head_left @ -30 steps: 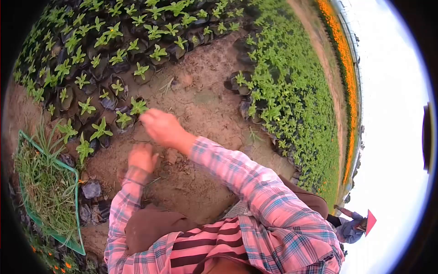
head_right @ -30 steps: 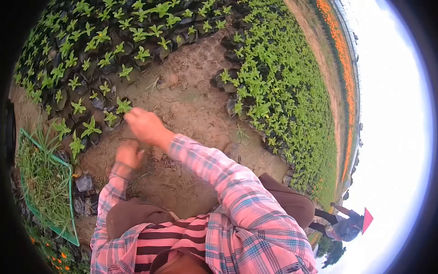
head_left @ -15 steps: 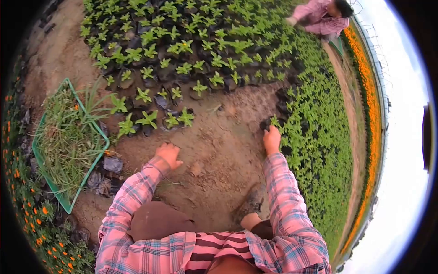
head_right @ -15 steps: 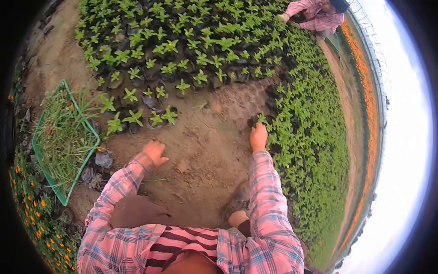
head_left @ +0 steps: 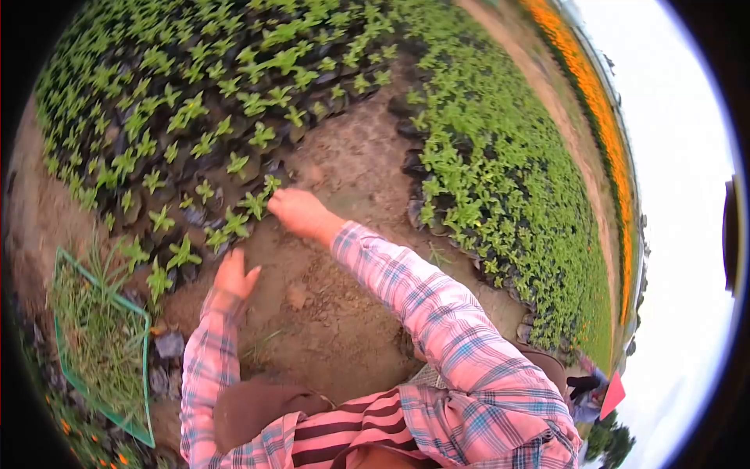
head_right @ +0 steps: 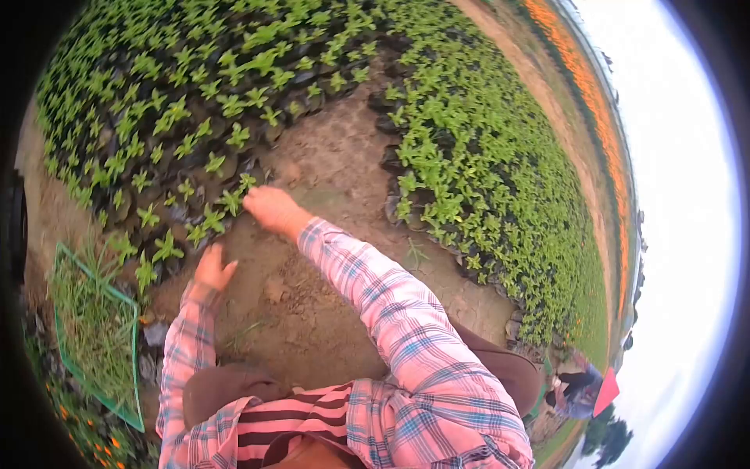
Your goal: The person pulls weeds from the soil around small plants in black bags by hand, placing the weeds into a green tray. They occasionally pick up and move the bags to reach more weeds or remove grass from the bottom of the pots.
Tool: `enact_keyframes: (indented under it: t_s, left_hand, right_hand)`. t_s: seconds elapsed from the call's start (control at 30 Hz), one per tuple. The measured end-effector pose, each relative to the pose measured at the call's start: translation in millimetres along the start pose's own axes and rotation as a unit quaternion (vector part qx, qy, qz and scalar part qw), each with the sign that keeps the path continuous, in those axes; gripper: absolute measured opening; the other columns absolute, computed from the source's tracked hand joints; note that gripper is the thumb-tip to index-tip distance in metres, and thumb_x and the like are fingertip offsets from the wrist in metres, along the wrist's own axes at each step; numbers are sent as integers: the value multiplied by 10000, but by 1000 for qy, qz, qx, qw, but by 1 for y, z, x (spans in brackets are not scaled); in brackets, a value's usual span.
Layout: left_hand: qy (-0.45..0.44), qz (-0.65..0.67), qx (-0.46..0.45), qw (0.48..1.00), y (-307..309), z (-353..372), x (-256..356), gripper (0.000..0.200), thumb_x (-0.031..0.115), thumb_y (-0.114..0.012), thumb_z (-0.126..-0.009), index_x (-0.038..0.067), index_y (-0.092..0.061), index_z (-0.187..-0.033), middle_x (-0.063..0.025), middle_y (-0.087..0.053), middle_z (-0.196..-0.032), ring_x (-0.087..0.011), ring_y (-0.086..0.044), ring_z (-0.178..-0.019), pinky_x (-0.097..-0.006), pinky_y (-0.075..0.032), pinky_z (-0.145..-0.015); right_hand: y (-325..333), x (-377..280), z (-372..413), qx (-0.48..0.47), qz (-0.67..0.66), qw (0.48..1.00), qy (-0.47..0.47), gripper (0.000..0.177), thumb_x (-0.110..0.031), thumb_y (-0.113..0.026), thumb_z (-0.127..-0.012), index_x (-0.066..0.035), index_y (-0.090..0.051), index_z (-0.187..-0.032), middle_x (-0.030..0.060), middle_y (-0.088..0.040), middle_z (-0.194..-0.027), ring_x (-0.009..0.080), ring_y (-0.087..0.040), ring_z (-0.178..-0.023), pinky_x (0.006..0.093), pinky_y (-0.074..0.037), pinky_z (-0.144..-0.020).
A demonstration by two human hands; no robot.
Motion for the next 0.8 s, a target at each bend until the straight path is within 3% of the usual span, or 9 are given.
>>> enact_keyframes:
  t_s: [0.1,0.23,0.3,0.37,0.5,0.6,0.67,0.73,0.8]
  left_hand:
    - [63,-43,-38,996,1,8,-25,471,263,-757,-716,17,-511,-1032,-251,-554,-1011,-407,-570,-922,-476,-468,-796]
    - [48,-22,-105,993,-3,4,-22,601,335,-802,-637,-16,-512,-1030,-263,-555,-1050,-412,-570,-966,-457,-470,-836]
    - [34,-88,-124,988,-4,1,-19,674,358,-811,-632,-35,-505,-1086,-270,-560,-1086,-429,-563,-1020,-442,-457,-905]
    - [56,-105,-174,977,-1,-6,-20,704,390,-802,-640,-41,-512,-1116,-280,-557,-1121,-423,-553,-1060,-431,-444,-933]
    - [109,-189,-363,906,-35,-15,-61,792,508,-751,-670,-59,-536,-1178,-282,-562,-1191,-375,-546,-1134,-405,-424,-973]
    - [120,-218,-335,909,-29,-22,-41,857,590,-718,-669,-63,-545,-1196,-255,-575,-1209,-343,-555,-1143,-399,-441,-955]
    - [205,-183,-330,903,-21,-21,-11,908,607,-748,-630,-65,-536,-1203,-249,-568,-1223,-337,-555,-1148,-396,-455,-947]
    - [275,-165,-343,883,-24,-18,28,940,609,-772,-604,-67,-526,-1208,-253,-556,-1239,-333,-549,-1159,-395,-460,-948]
    - [340,-150,-164,914,-32,-20,7,1023,577,-833,-547,-62,-469,-1258,-260,-514,-1282,-329,-534,-1177,-391,-464,-959]
  right_hand:
    - [48,20,24,30,-79,995,-60,136,-93,-541,-779,-50,-527,-907,134,-561,-886,332,-601,-852,428,-500,-712]
    - [90,96,92,-106,33,990,-90,156,-42,-537,-768,-36,-529,-923,151,-556,-889,346,-601,-855,435,-506,-719]
    - [120,127,133,-151,50,981,-114,177,-27,-539,-759,-32,-542,-936,162,-565,-916,351,-605,-854,434,-508,-730]
    - [135,166,171,-143,72,972,-170,177,-36,-539,-758,-23,-569,-932,178,-577,-913,362,-602,-847,441,-504,-738]
    - [152,219,208,38,-42,964,-261,120,-95,-569,-761,-17,-615,-840,206,-601,-821,392,-589,-818,449,-489,-743]
    - [97,250,209,91,-198,912,-348,115,-103,-584,-760,-19,-614,-833,205,-614,-807,395,-591,-807,445,-491,-742]
    - [74,244,192,114,-161,944,-265,145,-115,-595,-768,3,-594,-852,222,-622,-809,396,-611,-792,456,-499,-733]
    - [68,260,190,146,-127,934,-299,187,-139,-602,-788,23,-572,-877,233,-627,-811,398,-622,-794,465,-505,-730]
    - [79,288,192,165,-65,902,-394,283,-197,-610,-826,56,-529,-922,255,-636,-818,406,-639,-801,482,-514,-725]
Point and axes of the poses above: each hand's wrist, its own z-axis away from the middle knuckle, its own y-axis out of the back of the hand, x = y × z, the point moved 10 cm from there along -z, towards the middle knuckle
